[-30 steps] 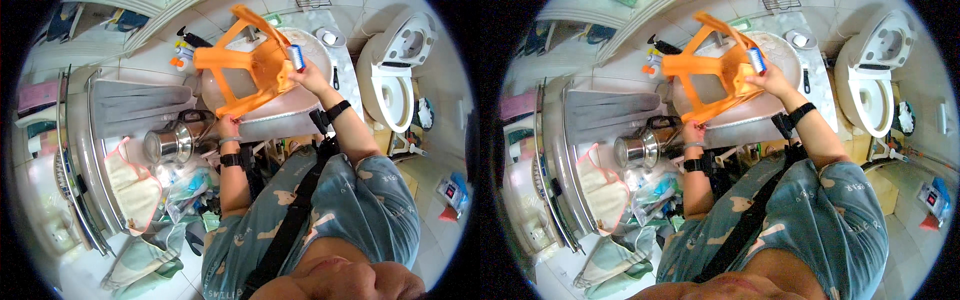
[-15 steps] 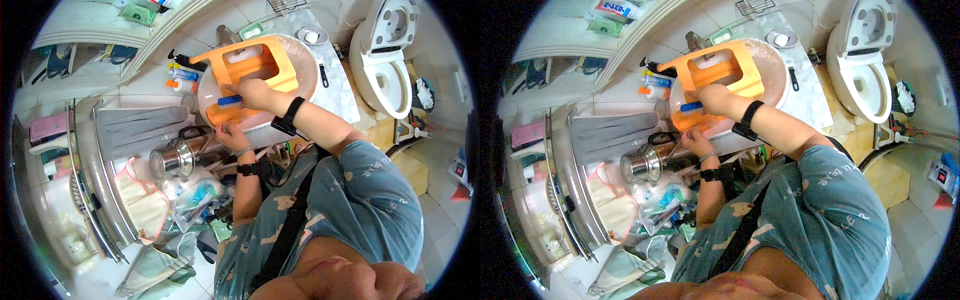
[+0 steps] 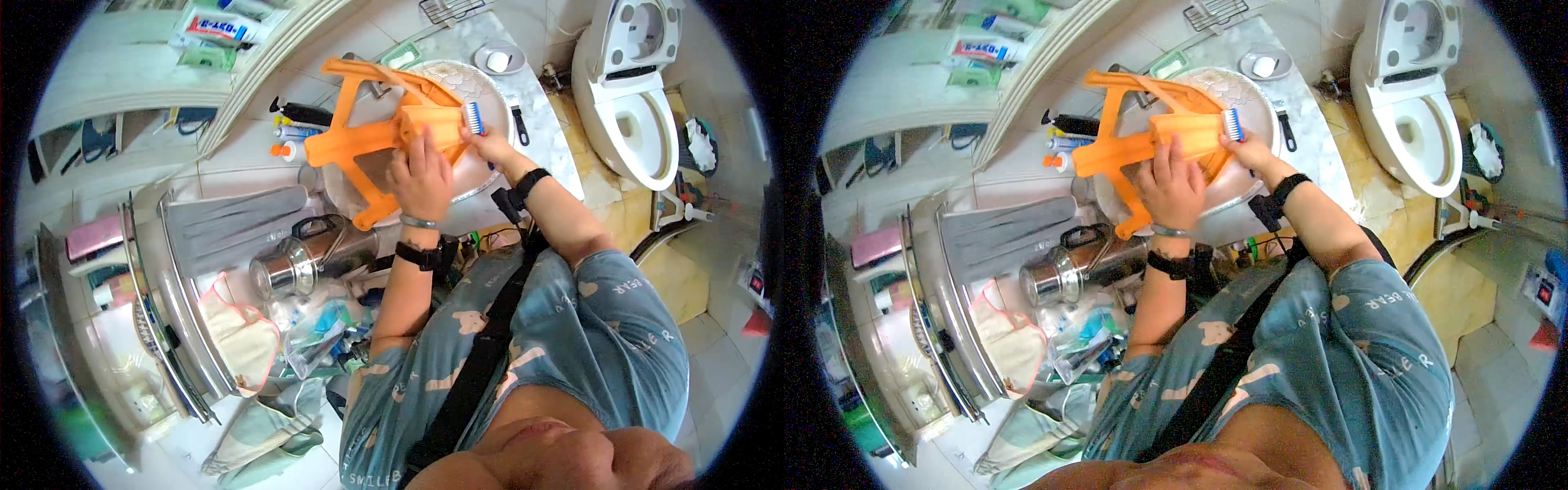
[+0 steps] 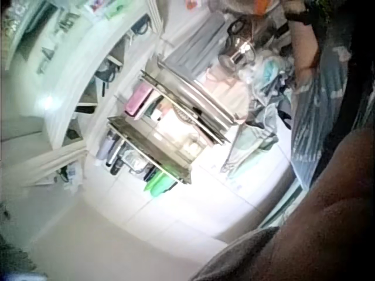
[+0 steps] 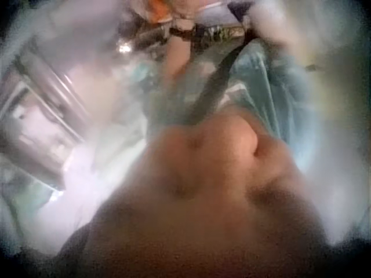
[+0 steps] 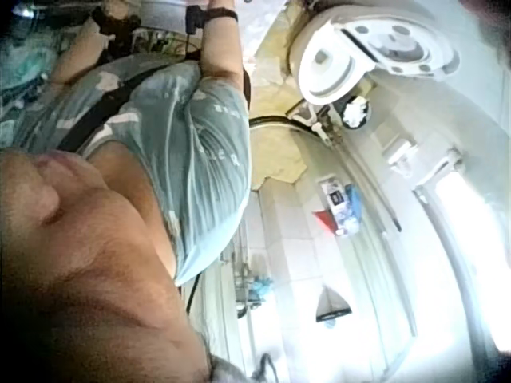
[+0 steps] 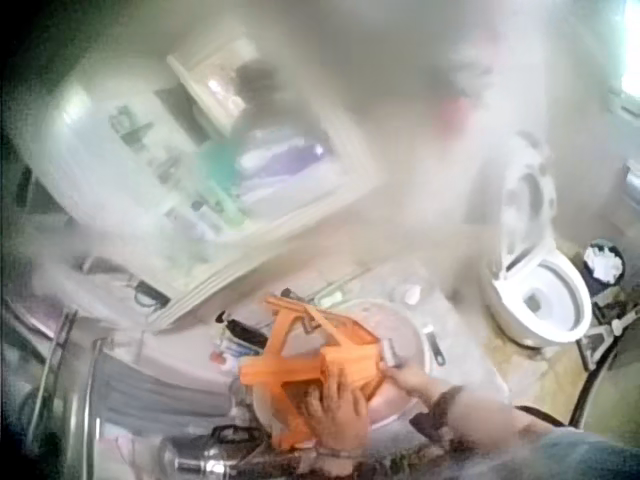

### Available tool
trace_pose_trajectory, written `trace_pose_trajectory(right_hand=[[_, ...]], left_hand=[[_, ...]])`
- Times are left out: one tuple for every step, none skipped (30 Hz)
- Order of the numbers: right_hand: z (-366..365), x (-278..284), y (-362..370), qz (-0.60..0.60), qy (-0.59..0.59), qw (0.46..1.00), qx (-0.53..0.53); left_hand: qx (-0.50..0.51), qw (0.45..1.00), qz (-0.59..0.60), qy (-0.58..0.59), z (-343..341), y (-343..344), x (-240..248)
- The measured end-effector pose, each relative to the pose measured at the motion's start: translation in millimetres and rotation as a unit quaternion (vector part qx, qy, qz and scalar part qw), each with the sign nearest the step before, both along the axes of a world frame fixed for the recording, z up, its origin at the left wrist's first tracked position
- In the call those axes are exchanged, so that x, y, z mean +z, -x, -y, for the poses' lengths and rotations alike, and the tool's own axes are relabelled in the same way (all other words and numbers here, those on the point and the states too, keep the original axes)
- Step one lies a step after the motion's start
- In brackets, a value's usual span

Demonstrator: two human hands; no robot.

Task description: Scrub the surfaces of a small plastic stool using a handheld brush and water in a bathroom sink.

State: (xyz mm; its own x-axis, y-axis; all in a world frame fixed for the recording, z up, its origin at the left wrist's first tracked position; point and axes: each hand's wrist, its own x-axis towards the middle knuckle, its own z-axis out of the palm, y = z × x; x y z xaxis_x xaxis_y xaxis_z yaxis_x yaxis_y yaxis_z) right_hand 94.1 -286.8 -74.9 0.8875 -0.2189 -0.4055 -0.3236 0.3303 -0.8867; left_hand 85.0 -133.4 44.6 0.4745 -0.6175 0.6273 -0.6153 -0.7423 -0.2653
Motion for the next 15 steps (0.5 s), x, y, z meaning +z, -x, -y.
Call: trace_pose_trajectory(right_hand=[[1,-15,-4,-0.042,0.035,0.997,0.053],[-2,-23,-4,-0.041,0.029,0.998,0.048],[-2,-35,-2,0.032,0.070,0.994,0.075],[-2,-37,-2,0.108,0.111,0.982,0.107],[2,-39,0,0.108,0.130,0.983,0.079],[6,-38,-2,0.110,0.123,0.983,0.078],[11,-37,-5,0.076,0.081,0.993,0.028],[15,-37,-6,0.041,0.039,0.998,-0.022],[16,-29,-6,0.003,0.052,0.998,-0.035],[14,-31,-7,0.003,0.046,0.998,-0.038],[12,-34,-9,-0.031,-0.045,0.998,0.013],[10,-36,-9,-0.065,-0.134,0.987,0.066],[-2,-18,-8,-0.099,-0.164,0.980,0.048],[-6,-17,-6,-0.100,-0.169,0.980,0.045],[-9,-15,-6,-0.072,-0.194,0.977,0.056]], left_hand=[[0.089,0.995,-0.042,-0.011,4,-4,0],[0.084,0.996,-0.041,-0.017,1,-6,2],[0.119,0.992,-0.046,0.021,-2,-10,9],[0.160,0.984,-0.048,0.060,-8,-13,16],[0.156,0.985,-0.048,0.054,-17,-15,18],[0.189,0.979,-0.022,0.076,-32,-16,18],[0.220,0.971,0.003,0.098,-44,-16,18],[0.219,0.972,0.005,0.091,-52,-17,16],[0.229,0.967,0.036,0.105,-57,-18,18],[0.239,0.962,0.066,0.119,-59,-20,19],[0.197,0.976,0.040,0.082,-54,-21,16],[0.139,0.989,-0.028,0.051,-42,-24,12],[0.088,0.991,-0.095,0.020,-30,-28,8],[0.102,0.985,-0.137,-0.014,-7,-29,4],[0.118,0.976,-0.177,-0.048,13,-32,0]])
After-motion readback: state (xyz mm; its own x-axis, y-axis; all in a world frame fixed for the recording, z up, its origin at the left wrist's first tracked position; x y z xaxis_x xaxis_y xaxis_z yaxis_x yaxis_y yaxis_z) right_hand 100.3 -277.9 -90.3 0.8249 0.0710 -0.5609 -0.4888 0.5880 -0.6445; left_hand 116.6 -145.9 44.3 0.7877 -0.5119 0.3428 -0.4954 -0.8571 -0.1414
